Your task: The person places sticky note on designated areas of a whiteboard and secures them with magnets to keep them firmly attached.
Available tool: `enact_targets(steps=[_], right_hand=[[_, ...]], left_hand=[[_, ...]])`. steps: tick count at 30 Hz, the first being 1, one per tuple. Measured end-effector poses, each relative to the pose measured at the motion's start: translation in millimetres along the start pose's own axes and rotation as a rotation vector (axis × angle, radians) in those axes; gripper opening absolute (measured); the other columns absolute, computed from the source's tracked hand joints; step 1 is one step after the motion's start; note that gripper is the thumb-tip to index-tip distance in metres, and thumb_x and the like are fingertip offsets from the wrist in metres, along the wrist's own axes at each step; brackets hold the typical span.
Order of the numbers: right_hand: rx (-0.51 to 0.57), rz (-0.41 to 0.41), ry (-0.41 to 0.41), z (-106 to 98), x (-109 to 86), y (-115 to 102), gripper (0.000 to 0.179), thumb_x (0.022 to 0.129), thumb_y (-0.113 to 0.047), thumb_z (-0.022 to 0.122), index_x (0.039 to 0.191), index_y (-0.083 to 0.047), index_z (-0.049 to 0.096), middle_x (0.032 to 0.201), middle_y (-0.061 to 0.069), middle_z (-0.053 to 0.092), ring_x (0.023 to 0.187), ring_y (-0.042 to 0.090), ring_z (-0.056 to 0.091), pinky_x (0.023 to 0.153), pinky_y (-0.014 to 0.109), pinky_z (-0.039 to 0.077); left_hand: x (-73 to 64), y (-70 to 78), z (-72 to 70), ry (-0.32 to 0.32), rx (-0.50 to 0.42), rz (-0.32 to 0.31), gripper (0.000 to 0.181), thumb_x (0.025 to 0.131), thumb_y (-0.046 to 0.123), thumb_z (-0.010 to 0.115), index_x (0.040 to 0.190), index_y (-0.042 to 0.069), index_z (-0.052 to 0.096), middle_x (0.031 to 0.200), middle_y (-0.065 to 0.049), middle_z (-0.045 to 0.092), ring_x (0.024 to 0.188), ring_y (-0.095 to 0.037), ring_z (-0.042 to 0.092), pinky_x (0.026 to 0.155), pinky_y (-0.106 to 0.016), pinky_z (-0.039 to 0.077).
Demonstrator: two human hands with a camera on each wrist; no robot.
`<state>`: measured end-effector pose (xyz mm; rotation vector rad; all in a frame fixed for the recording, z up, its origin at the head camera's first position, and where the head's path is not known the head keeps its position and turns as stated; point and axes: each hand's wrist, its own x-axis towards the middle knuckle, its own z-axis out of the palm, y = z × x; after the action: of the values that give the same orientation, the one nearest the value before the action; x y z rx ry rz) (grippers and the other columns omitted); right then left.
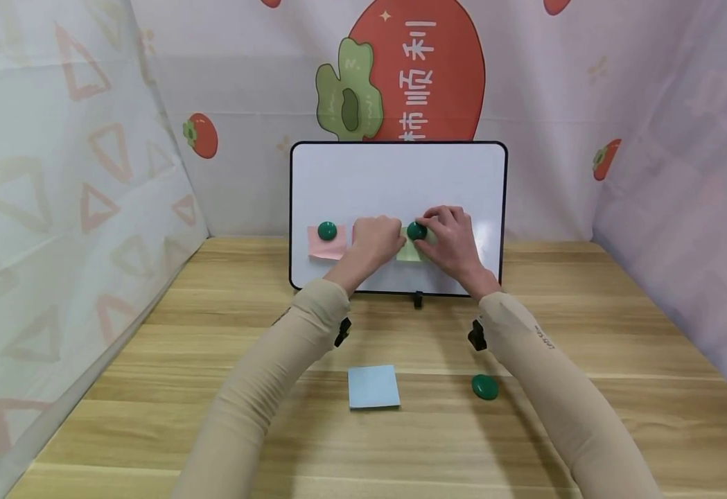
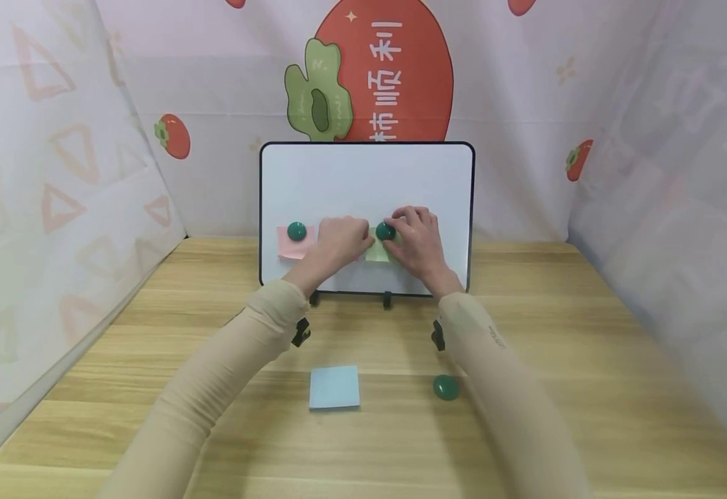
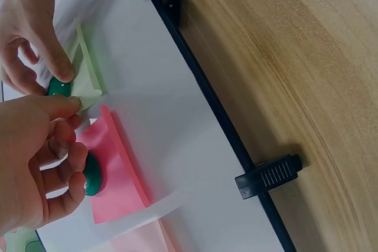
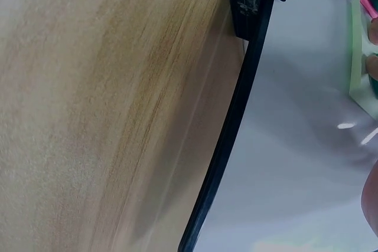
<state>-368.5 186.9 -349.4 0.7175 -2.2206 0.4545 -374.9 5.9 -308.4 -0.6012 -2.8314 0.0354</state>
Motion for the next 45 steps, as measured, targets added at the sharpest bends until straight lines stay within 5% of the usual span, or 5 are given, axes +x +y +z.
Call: enact_targets(steps=[13,25,38,45], right_hand=[[-0.018,0.033,-0.038,-3.7,0.1,-4.2,0.038,0.085,-0.015,0.078,0.119,-0.002,0.070,0.120,0.017,0.060,0.112,0.037,0.047,0.096,0.054,0.039],[0.007,0.034,-0.058,-9.8,-6.5,-7.2,0.038,0.087,-0.017,0.076,0.122,-0.003,0.068,0.122,0.017,0.059,0.114,0.037,0.046,0.098,0.055,0.038],[0.022,0.064,-0.158,-20.6,-23.7,-9.9,0.041,0.087,-0.023,0.076,0.123,-0.005,0.068,0.121,0.018,0.059,0.112,0.038,0.048,0.095,0.056,0.040],[0.054,0.094,-0.260,-32.2,-33.0,-10.7,0.044,0.087,-0.028,0.077,0.124,-0.007,0.068,0.122,0.016,0.059,0.111,0.036,0.048,0.093,0.053,0.042]], left_hand=[[-5.4,0.6,7.2,0.111,-0.043,0.003,0.030,0.098,0.035,0.060,0.121,0.017,0.057,0.064,0.002,0.057,0.053,-0.014,0.047,0.045,-0.030,0.037],[-17.7,-1.2,8.1,0.115,-0.020,0.040,0.035,0.098,0.043,0.059,0.125,0.020,0.058,0.056,0.004,0.049,0.047,-0.011,0.039,0.044,-0.025,0.030],[-32.7,-18.3,15.4,0.105,-0.211,0.067,0.029,0.098,0.037,0.061,0.119,0.019,0.068,0.070,0.002,0.064,0.052,-0.011,0.044,0.046,-0.022,0.027],[-52.8,-31.9,8.1,0.040,-0.269,0.072,0.034,0.095,0.044,0.064,0.120,0.021,0.069,0.087,0.003,0.071,0.067,-0.011,0.059,0.049,-0.023,0.041]])
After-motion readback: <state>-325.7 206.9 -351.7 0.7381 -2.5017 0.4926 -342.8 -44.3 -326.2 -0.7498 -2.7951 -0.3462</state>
